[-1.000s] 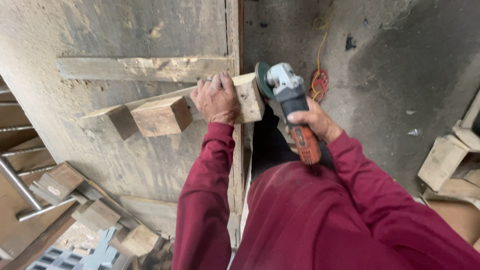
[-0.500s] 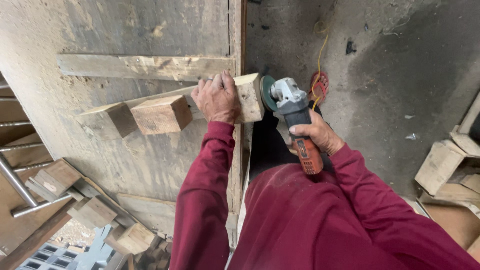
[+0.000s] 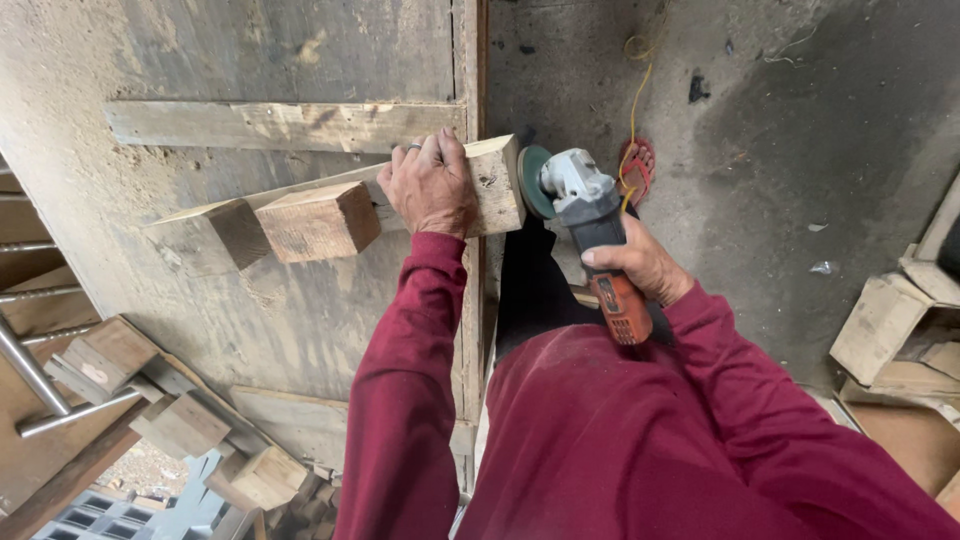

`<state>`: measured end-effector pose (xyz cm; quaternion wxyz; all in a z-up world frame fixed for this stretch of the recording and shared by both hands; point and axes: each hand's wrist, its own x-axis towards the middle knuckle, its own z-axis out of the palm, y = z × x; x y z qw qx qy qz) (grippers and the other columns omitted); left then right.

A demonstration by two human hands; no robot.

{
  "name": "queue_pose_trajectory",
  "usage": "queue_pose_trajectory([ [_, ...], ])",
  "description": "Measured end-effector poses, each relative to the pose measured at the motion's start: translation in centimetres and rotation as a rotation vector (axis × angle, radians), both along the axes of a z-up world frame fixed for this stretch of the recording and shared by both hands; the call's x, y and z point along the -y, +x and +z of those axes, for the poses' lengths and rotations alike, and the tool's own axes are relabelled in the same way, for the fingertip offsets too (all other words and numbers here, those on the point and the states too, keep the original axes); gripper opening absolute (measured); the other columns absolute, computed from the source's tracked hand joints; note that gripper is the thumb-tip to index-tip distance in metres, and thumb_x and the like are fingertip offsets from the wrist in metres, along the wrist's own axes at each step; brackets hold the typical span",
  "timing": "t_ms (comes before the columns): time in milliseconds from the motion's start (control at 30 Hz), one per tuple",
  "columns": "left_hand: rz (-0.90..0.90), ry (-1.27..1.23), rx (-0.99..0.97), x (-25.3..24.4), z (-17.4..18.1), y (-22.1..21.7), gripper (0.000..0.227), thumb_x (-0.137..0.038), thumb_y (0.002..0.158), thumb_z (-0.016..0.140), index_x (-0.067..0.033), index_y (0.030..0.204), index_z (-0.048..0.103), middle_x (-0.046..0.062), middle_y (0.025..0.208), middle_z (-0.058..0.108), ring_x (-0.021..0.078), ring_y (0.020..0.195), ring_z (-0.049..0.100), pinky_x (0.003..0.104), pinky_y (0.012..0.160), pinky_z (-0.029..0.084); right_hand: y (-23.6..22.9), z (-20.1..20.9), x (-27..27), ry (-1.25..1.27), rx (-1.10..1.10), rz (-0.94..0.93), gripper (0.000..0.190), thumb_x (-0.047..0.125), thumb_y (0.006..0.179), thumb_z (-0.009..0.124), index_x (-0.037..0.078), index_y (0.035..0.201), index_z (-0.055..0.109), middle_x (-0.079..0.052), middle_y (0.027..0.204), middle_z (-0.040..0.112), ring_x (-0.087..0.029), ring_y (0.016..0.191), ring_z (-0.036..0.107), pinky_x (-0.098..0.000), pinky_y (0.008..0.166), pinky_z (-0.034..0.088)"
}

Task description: The person uses an angle grinder to smooth the edges and surfaces of several small wooden blocks arranged on a wooden pallet. They hold the blocks steady with one hand while operating the tool with the other, moving the grinder along the wood to remove roughness.

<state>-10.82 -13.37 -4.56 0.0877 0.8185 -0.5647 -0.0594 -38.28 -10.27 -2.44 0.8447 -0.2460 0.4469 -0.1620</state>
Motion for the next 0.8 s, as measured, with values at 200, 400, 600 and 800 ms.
queue_pose_trajectory([
  [200,0.033,0.048,-0.021,-0.2,-0.2,0.0,0.040,-0.037,0.105,0.051,-0.0126,0.081,0.074,0.003,0.078,0.069,0.0250,0.085,0.059,0.044,0.092,0.040,0.1,1.4,-2.0,0.063,0.117,-0.037,0.066,0.031,0.070,0.077,0.000,0.123,0.053,-0.009,0.085,0.064,-0.018,0.069,0.066,-0.0350,0.065,0.058],
  [400,0.056,0.020,-0.024,0.0,-0.1,-0.2,0.041,-0.037,0.103,0.051,-0.0130,0.079,0.074,0.006,0.075,0.067,0.0260,0.085,0.059,0.045,0.095,0.039,0.2,2.3,-3.0,0.073,-0.001,-0.028,0.065,0.032,0.068,0.076,0.002,0.122,0.055,-0.008,0.083,0.063,-0.018,0.068,0.066,-0.0350,0.064,0.059],
  [600,0.031,-0.017,-0.027,0.0,-0.2,-0.1,0.040,-0.038,0.103,0.050,-0.0133,0.083,0.075,0.006,0.078,0.068,0.0256,0.088,0.060,0.045,0.094,0.038,0.1,2.5,-4.8,0.062,0.119,-0.048,0.063,0.031,0.069,0.076,-0.001,0.120,0.059,-0.007,0.089,0.064,-0.017,0.073,0.067,-0.0334,0.068,0.058],
  [800,-0.006,-0.066,-0.016,0.0,-0.5,0.0,0.040,-0.039,0.104,0.049,-0.0142,0.086,0.075,0.003,0.082,0.071,0.0249,0.088,0.060,0.045,0.095,0.038,-0.1,1.6,-5.4,0.091,0.011,-0.098,0.060,0.030,0.070,0.075,0.002,0.120,0.056,-0.008,0.084,0.062,-0.019,0.070,0.066,-0.0352,0.064,0.057],
])
